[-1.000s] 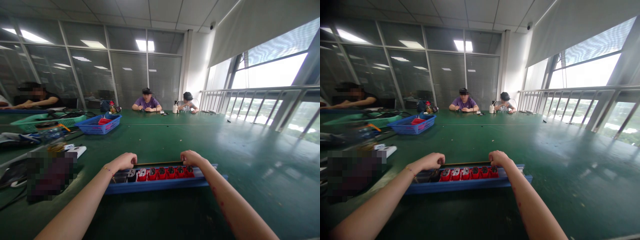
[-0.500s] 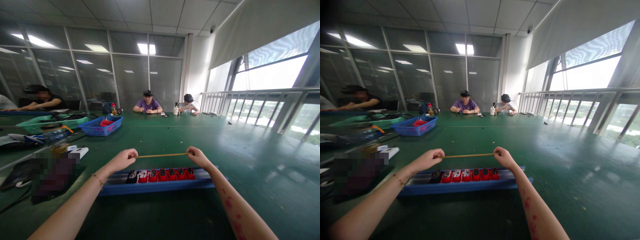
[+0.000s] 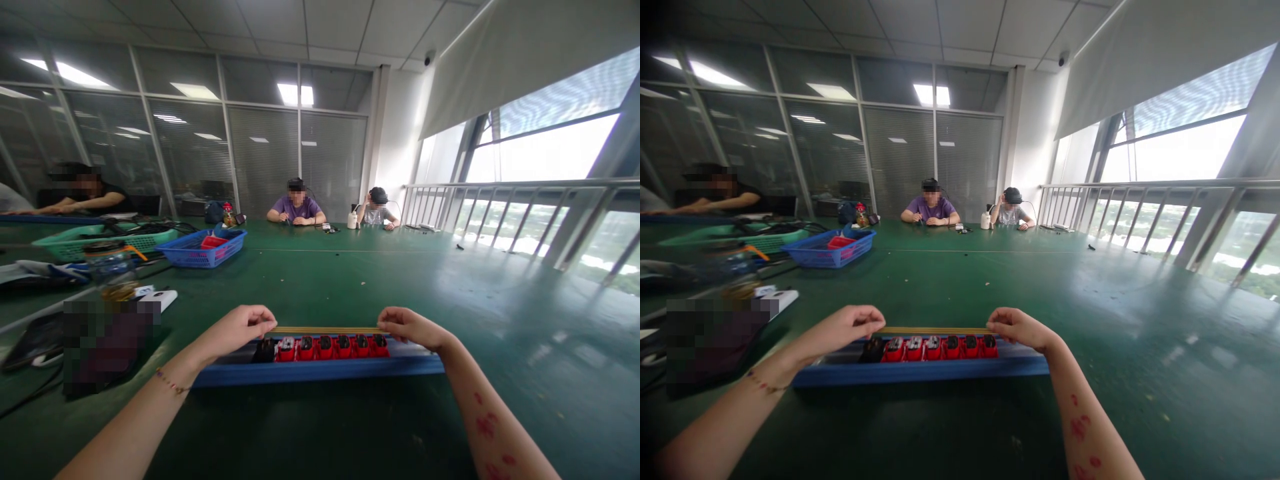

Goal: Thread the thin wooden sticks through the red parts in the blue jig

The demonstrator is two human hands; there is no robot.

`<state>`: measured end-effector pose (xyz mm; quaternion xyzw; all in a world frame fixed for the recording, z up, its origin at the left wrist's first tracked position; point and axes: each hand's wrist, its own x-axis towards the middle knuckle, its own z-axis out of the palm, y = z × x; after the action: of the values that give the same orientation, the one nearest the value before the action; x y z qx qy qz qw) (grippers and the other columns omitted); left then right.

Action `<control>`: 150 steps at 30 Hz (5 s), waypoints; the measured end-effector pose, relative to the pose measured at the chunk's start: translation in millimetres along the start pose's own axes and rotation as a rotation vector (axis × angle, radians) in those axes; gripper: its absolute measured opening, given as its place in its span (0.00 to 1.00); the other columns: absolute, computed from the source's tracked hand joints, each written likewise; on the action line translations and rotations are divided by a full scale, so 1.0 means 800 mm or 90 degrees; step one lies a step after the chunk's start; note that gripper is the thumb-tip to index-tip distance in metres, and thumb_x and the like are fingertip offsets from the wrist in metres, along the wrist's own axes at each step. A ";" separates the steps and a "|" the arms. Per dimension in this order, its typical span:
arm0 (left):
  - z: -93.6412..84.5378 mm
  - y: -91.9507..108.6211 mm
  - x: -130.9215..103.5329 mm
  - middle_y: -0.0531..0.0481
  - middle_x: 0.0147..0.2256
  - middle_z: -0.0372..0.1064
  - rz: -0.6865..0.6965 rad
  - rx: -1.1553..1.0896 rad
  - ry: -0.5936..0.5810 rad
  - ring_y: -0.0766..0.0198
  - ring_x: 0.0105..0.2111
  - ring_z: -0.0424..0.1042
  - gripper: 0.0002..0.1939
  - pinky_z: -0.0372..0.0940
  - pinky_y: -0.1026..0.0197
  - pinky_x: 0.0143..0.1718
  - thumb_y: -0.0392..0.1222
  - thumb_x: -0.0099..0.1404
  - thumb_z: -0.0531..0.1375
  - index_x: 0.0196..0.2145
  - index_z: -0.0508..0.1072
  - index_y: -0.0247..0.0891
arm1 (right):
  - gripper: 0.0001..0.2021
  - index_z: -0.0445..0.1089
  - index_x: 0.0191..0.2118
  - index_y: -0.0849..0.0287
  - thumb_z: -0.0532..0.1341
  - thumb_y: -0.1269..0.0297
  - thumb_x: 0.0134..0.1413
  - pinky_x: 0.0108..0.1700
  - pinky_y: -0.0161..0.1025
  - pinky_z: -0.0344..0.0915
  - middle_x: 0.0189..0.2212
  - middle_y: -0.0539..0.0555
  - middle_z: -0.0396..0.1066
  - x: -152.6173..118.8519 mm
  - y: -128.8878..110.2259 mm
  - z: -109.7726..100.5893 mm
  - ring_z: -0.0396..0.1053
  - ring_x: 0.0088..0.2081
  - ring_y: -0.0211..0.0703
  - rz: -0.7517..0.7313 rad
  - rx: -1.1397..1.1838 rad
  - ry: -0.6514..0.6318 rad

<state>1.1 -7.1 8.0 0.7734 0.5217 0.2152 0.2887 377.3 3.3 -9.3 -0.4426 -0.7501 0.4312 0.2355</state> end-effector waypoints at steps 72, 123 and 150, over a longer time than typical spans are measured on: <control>-0.001 -0.014 -0.005 0.53 0.28 0.64 -0.007 0.043 -0.067 0.68 0.25 0.62 0.21 0.56 0.68 0.24 0.57 0.55 0.51 0.39 0.66 0.39 | 0.17 0.69 0.31 0.61 0.51 0.52 0.52 0.34 0.32 0.58 0.28 0.51 0.67 0.013 0.010 0.001 0.62 0.32 0.39 -0.090 -0.174 0.173; -0.043 -0.007 0.016 0.52 0.32 0.67 0.087 0.258 0.104 0.64 0.32 0.65 0.14 0.55 0.66 0.33 0.51 0.56 0.52 0.29 0.72 0.42 | 0.16 0.69 0.38 0.61 0.58 0.74 0.38 0.35 0.33 0.64 0.31 0.51 0.72 0.081 0.075 -0.006 0.68 0.33 0.38 0.009 -0.209 0.059; -0.035 0.019 0.019 0.53 0.27 0.70 0.057 0.204 -0.056 0.65 0.27 0.67 0.15 0.56 0.67 0.26 0.53 0.55 0.53 0.30 0.71 0.41 | 0.12 0.74 0.33 0.59 0.57 0.68 0.40 0.34 0.33 0.64 0.29 0.52 0.73 0.082 0.066 -0.002 0.69 0.31 0.40 -0.023 -0.331 0.036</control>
<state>-0.5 8.7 39.4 0.8405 0.5014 0.1080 0.1745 369.8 73.2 -55.3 -0.4869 -0.8366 0.2070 0.1421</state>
